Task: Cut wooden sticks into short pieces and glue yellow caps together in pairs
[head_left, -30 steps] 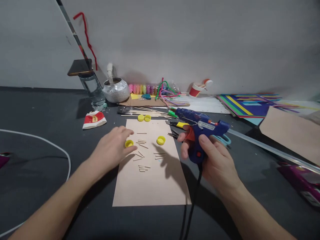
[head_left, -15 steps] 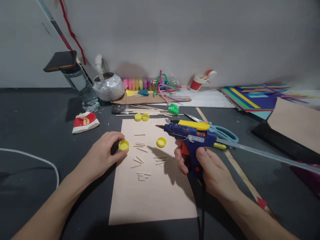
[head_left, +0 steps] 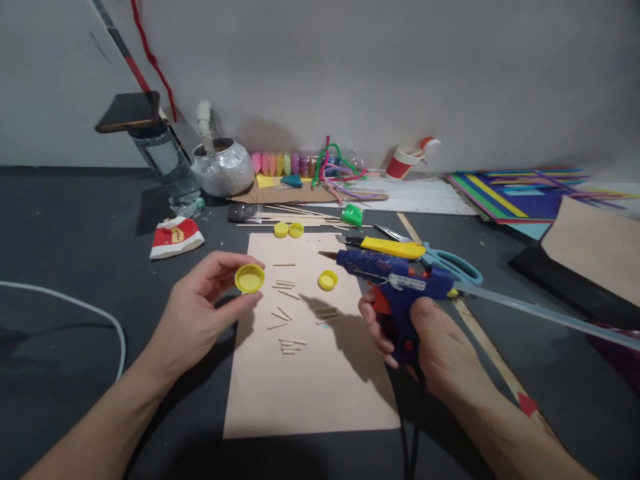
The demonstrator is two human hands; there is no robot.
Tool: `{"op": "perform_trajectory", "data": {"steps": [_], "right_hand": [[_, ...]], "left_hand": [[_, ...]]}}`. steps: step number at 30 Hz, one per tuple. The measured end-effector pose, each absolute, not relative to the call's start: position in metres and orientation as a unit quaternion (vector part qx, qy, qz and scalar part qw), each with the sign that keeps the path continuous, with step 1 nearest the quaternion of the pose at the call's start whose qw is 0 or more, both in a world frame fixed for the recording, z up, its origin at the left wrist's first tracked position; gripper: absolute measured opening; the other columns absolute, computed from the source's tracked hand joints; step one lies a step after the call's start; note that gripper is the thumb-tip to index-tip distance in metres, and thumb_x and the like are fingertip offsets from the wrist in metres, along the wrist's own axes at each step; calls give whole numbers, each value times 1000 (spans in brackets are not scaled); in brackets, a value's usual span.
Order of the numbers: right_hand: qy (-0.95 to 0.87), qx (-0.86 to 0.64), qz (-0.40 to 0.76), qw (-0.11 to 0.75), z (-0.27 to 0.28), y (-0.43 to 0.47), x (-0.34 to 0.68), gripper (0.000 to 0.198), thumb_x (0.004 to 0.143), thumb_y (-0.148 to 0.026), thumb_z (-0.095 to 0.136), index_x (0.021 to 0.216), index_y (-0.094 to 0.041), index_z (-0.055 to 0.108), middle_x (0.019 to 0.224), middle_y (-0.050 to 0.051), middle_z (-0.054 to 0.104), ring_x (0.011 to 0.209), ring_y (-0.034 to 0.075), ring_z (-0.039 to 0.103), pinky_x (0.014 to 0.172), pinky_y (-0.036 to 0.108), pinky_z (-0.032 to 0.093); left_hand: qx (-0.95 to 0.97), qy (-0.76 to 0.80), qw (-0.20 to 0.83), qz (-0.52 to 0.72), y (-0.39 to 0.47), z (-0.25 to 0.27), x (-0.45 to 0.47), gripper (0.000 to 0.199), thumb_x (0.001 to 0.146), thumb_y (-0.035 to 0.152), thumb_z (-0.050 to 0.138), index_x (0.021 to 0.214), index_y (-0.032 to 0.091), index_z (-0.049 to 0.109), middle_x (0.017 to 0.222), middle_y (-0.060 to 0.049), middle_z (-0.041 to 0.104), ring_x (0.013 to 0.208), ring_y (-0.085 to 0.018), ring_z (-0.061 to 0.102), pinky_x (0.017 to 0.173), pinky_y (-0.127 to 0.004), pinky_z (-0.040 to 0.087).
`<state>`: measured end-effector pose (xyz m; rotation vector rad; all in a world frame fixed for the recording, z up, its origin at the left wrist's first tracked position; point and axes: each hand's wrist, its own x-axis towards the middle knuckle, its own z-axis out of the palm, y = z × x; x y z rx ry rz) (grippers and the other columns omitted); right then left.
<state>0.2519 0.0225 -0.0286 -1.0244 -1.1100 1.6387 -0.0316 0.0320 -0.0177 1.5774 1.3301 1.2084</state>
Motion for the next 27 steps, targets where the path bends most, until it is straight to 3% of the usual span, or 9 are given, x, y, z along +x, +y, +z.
{"op": "perform_trajectory", "data": {"steps": [2,6,13,16,20,25,27], "right_hand": [[-449,-420,650,448,-30,24,254,50,87,-69,55,97,-22,67,80,2,58,52,10,44,40,21,39],[-457,-437,633,446,-27,27,253,46,87,-65,58,96,-22,69,84,4,59,53,11,47,40,23,41],[-474,-459,611,438,-22,27,248,48,81,-66,66,91,-19,67,79,3,60,52,10,48,40,22,40],[-492,-470,596,426,-22,27,247,49,83,-67,63,88,-18,64,75,2,58,51,9,47,40,21,40],[-503,-479,584,421,-24,29,247,49,84,-67,62,87,-19,63,74,2,57,50,10,46,40,22,40],[-495,-481,581,431,-23,29,247,46,86,-65,61,91,-19,63,81,3,58,50,9,46,40,22,40],[-500,-482,580,426,-22,29,247,46,86,-65,61,90,-19,64,79,3,58,50,9,46,40,22,40]], "left_hand": [[657,521,288,464,32,-13,-37,28,84,25,72,110,22,61,112,-4,68,106,-22,65,96,-36,52],[797,538,93,258,36,-10,-44,27,92,18,55,118,15,62,119,-12,66,110,-27,62,96,-41,49],[840,514,52,165,36,-7,-44,39,99,24,44,135,13,49,118,-14,64,105,-27,60,90,-40,48],[802,572,66,157,35,-4,-43,33,97,32,48,126,15,50,107,-12,66,92,-26,63,78,-36,49],[812,575,102,25,38,-6,-39,20,97,34,45,98,20,59,86,-7,68,77,-26,64,65,-34,44],[792,604,75,52,42,-8,-38,26,97,36,44,110,19,58,94,-9,69,83,-28,65,67,-34,42],[791,603,89,46,42,-9,-39,23,95,37,47,104,20,61,90,-8,70,79,-27,65,64,-34,41]]}}
